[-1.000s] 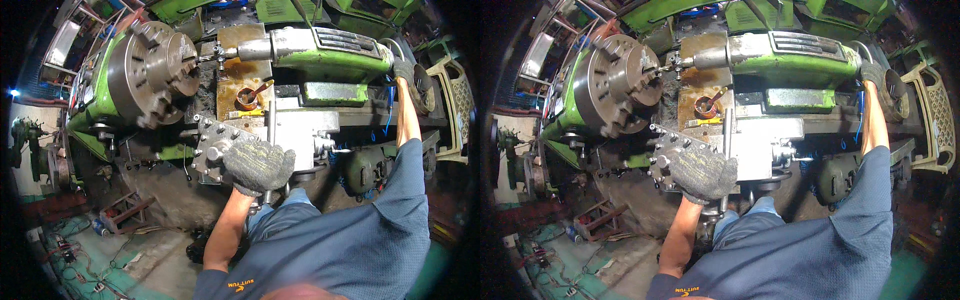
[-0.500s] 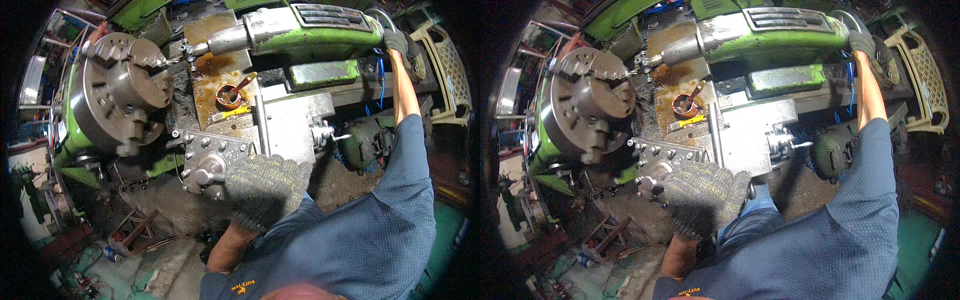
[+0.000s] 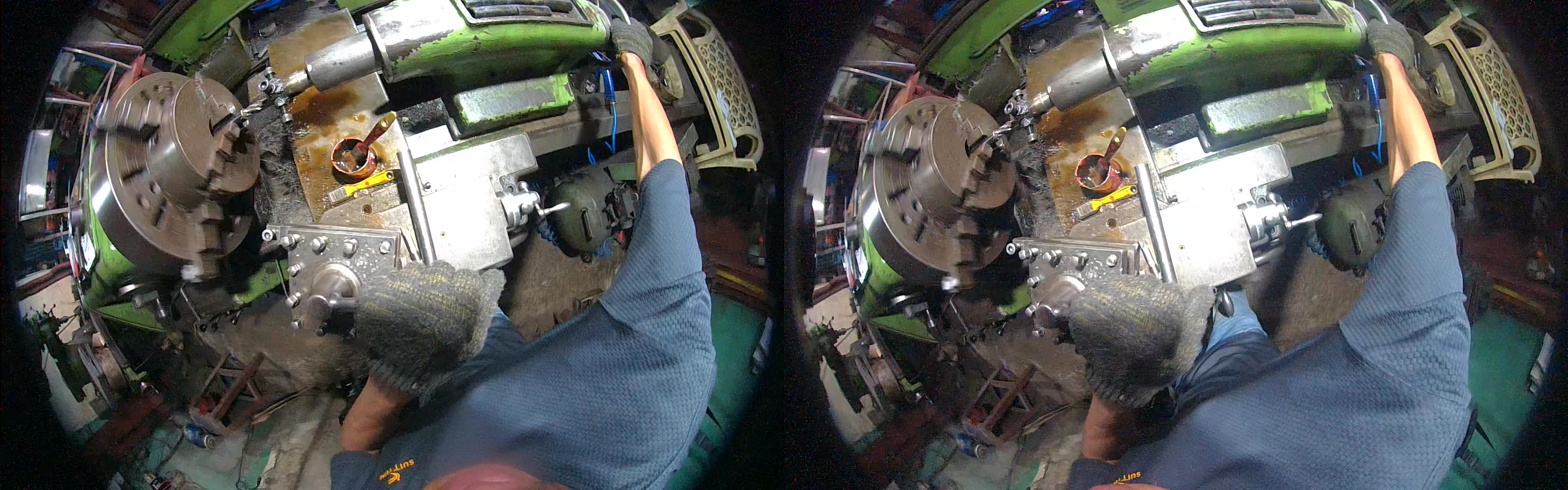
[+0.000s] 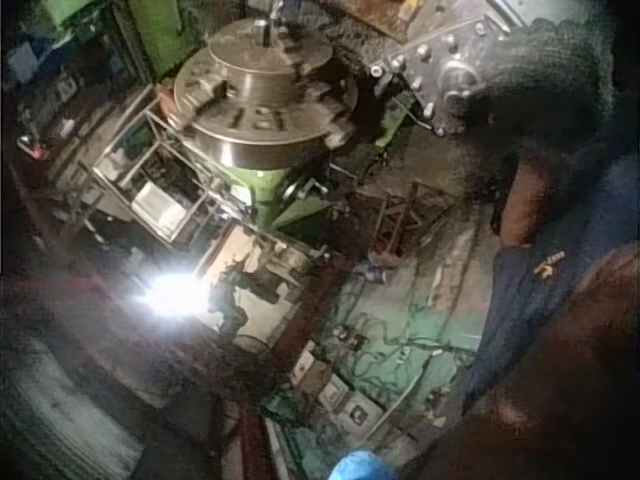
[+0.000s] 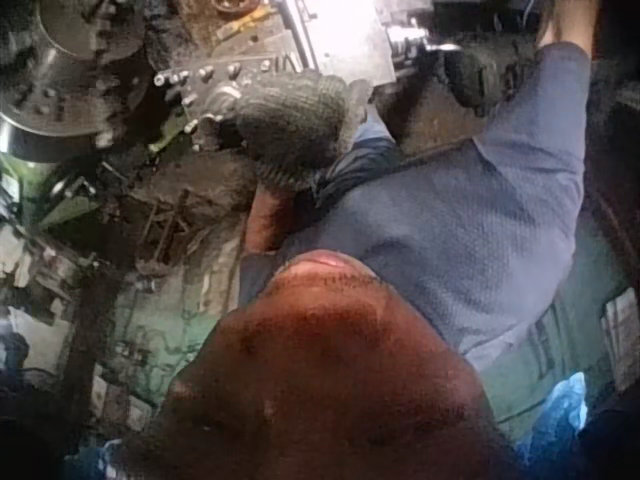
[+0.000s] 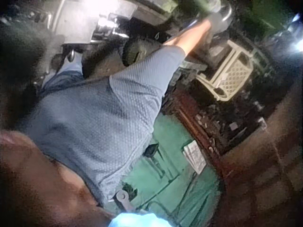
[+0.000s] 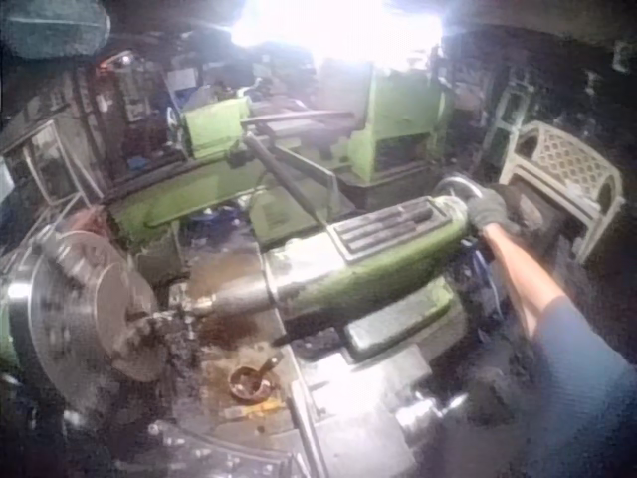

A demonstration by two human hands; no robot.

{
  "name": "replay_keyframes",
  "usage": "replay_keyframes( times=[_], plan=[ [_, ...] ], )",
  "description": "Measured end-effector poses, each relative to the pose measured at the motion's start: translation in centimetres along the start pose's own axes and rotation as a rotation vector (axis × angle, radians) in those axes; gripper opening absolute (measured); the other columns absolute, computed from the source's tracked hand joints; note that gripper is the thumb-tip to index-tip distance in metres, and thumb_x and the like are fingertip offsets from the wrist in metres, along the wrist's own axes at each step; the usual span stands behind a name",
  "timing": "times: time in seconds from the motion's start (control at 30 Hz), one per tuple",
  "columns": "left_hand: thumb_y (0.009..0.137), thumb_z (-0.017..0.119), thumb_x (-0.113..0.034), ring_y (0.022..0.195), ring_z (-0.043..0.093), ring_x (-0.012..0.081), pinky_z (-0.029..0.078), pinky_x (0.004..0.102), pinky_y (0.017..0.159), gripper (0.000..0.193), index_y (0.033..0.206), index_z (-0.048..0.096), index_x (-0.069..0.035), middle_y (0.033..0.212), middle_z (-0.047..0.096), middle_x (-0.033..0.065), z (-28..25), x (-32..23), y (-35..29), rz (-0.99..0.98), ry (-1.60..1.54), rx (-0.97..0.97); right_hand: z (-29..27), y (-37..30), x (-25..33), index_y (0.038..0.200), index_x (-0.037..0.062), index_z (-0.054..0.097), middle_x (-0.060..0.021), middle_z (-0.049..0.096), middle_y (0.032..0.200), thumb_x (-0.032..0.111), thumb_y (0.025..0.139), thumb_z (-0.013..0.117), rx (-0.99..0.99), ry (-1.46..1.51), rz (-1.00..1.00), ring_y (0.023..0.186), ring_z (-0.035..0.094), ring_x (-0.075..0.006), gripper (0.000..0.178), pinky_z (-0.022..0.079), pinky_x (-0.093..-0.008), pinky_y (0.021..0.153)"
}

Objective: The person operates a green metal lathe, adjusting the tool post and cross-slide while a cylindrical metal workpiece rotates. They use a brush to apply lubricant to the cutting area and manipulate the machine's control levers throughout the process.

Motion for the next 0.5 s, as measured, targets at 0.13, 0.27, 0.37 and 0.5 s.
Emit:
replay_keyframes(
  times=[0.13, 0.27, 0.37, 0.5],
  plan=[
    [0.085, 0.067, -0.028, 0.096, 0.060, 0.0349, 0.044, 0.0512, 0.085, 0.022, 0.100, 0.067, -0.013, 0.100, 0.064, 0.0110, -1.1, -0.3, -0.6, -0.036, 0.021, 0.007, -0.5, -0.6, 0.6, 0.111, 0.0095, 0.072, -0.0235, 0.068, 0.113, 0.048, 0.085, 0.053, -0.002, 0.023, 0.001, 0.109, 0.063, -0.0442, 0.050, 0.050, -0.0513, 0.090],
    [0.085, 0.067, -0.027, 0.094, 0.060, 0.0346, 0.044, 0.0507, 0.085, 0.021, 0.099, 0.067, -0.012, 0.099, 0.064, 0.0109, -1.7, -0.3, -1.3, -0.089, 0.030, 0.008, -0.5, -0.7, 1.6, 0.109, 0.0089, 0.072, -0.0236, 0.068, 0.111, 0.047, 0.085, 0.053, -0.019, -0.027, -0.045, 0.107, 0.064, -0.0446, 0.049, 0.050, -0.0517, 0.087],
    [0.085, 0.067, -0.027, 0.094, 0.060, 0.0345, 0.044, 0.0503, 0.084, 0.020, 0.098, 0.067, -0.012, 0.098, 0.064, 0.0108, -2.0, 0.0, -1.8, -0.119, 0.038, -0.008, -0.5, -0.7, 1.2, 0.105, 0.0087, 0.073, -0.0241, 0.068, 0.108, 0.047, 0.084, 0.053, -0.019, 0.023, -0.080, 0.104, 0.065, -0.0451, 0.048, 0.050, -0.0520, 0.085],
    [0.085, 0.067, -0.026, 0.092, 0.060, 0.0342, 0.045, 0.0498, 0.083, 0.019, 0.097, 0.067, -0.012, 0.098, 0.064, 0.0108, -1.6, 0.1, -2.1, -0.142, 0.050, -0.036, 0.1, 1.0, 0.1, 0.116, 0.0125, 0.072, -0.0255, 0.067, 0.117, 0.044, 0.082, 0.052, 0.126, -0.095, 0.024, 0.112, 0.064, -0.0430, 0.050, 0.050, -0.0495, 0.091]
  ],
)
Point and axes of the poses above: each hand's wrist, its own y-axis towards the middle knuckle, its own z-axis out of the palm, x = y × z, the point moved 5 cm from there along y, towards the middle knuckle
